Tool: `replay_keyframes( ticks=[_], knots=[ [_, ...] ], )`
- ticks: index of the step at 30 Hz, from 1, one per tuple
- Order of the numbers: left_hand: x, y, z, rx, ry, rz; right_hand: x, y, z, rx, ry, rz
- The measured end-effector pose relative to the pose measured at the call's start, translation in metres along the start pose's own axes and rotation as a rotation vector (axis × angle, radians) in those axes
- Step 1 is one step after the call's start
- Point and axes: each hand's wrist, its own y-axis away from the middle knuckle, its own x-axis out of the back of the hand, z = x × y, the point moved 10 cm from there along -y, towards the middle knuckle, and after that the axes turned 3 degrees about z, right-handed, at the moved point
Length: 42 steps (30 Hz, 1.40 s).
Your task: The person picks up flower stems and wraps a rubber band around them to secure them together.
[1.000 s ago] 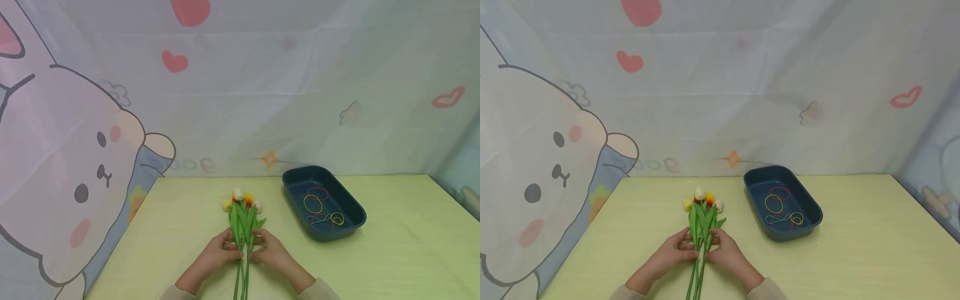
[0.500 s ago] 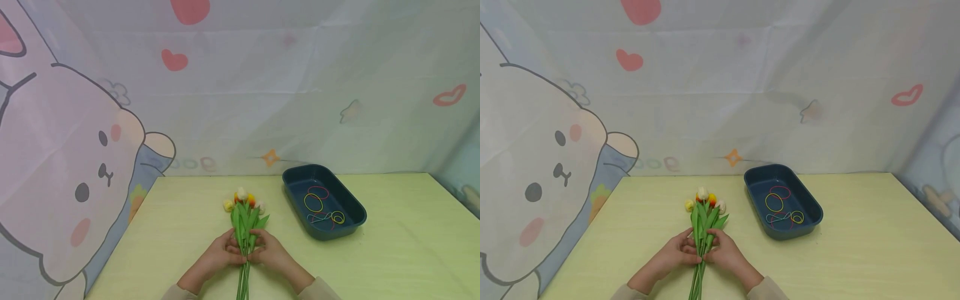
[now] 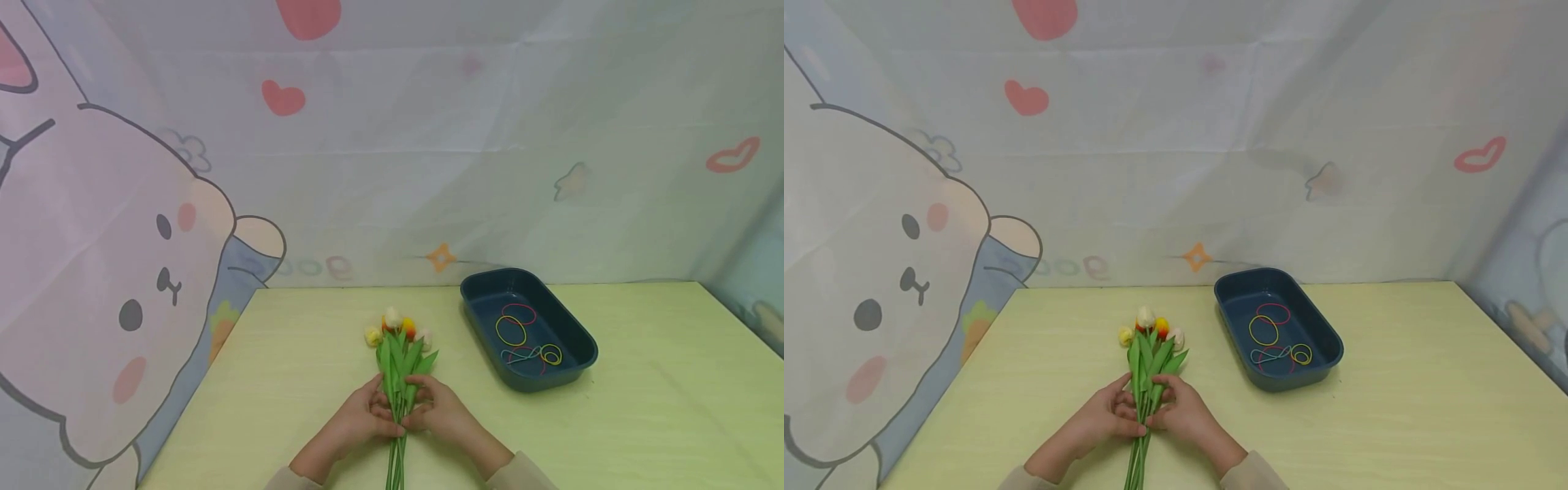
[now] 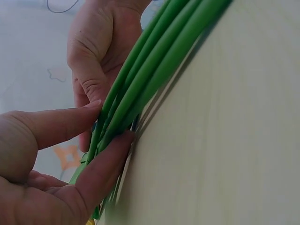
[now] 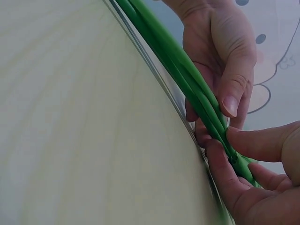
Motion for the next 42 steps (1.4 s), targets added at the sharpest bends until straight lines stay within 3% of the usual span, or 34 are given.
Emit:
replay_keyframes(
  ticks=[10, 18, 25, 29, 36, 42],
  knots=[
    [-0.004, 0.003, -0.001, 0.023, -0.095, 0.006, 0.001, 0.001, -0.001, 0.005, -0.001, 0.008],
    [-0.011, 0.005, 0.002, 0.019, 0.03, -0.024, 0.005, 0.001, -0.007, 0.045, -0.002, 0.045],
    [-0.008, 0.006, 0.008, -0.018, 0.014, 0.003, 0.009, 0.002, -0.016, 0.077, 0.018, 0.064],
    [-0.008, 0.005, 0.012, -0.008, 0.037, 0.02, 0.01, 0.002, -0.022, 0.102, 0.045, 0.065],
    [-0.008, 0.006, 0.028, -0.012, 0.097, 0.034, 0.016, 0.005, -0.043, 0.206, 0.192, 0.098],
    [-0.005, 0.008, 0.051, -0.059, 0.11, 0.058, 0.022, 0.011, -0.071, 0.27, 0.221, 0.114]
  ],
)
